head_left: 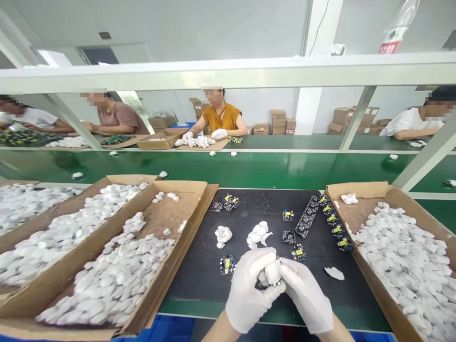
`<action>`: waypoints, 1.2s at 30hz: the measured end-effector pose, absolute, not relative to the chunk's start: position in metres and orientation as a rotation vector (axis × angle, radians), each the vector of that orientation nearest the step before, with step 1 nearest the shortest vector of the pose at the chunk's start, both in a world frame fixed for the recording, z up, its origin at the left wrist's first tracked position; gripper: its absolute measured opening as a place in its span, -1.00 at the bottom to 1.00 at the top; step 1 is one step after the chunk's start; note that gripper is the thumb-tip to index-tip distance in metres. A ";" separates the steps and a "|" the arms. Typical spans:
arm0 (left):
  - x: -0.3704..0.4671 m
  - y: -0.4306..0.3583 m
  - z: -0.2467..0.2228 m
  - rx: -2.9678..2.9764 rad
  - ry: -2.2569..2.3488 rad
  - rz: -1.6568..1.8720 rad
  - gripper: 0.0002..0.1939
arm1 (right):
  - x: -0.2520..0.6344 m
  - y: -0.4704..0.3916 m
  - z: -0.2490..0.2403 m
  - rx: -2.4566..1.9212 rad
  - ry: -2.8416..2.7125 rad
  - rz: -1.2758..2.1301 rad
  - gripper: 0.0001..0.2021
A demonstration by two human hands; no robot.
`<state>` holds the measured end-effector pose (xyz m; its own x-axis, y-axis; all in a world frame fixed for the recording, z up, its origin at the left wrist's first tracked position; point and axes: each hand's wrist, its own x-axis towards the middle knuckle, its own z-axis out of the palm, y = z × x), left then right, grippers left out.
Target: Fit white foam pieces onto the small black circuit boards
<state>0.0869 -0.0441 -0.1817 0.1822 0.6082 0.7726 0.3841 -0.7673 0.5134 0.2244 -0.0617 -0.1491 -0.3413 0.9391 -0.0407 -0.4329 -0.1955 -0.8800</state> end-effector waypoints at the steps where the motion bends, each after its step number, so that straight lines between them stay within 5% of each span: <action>1: 0.085 -0.045 -0.176 2.247 0.928 1.663 -0.61 | 0.224 -0.064 -0.146 -0.747 -0.979 1.710 -0.73; 13: 0.066 -0.054 -0.123 2.370 1.073 2.044 -0.59 | 0.184 -0.066 -0.092 -0.731 -1.253 1.523 -0.72; 18: 0.049 -0.056 -0.105 2.434 1.158 1.918 -0.51 | 0.165 -0.075 -0.068 -1.001 -1.577 1.182 -0.73; 24: 0.033 -0.053 -0.084 2.433 0.982 1.966 -0.67 | 0.151 -0.074 -0.060 -0.984 -1.731 0.952 -0.78; 36: 0.019 -0.016 -0.075 2.112 1.177 1.792 -0.67 | 0.120 -0.030 -0.048 -0.939 -1.571 0.982 -0.64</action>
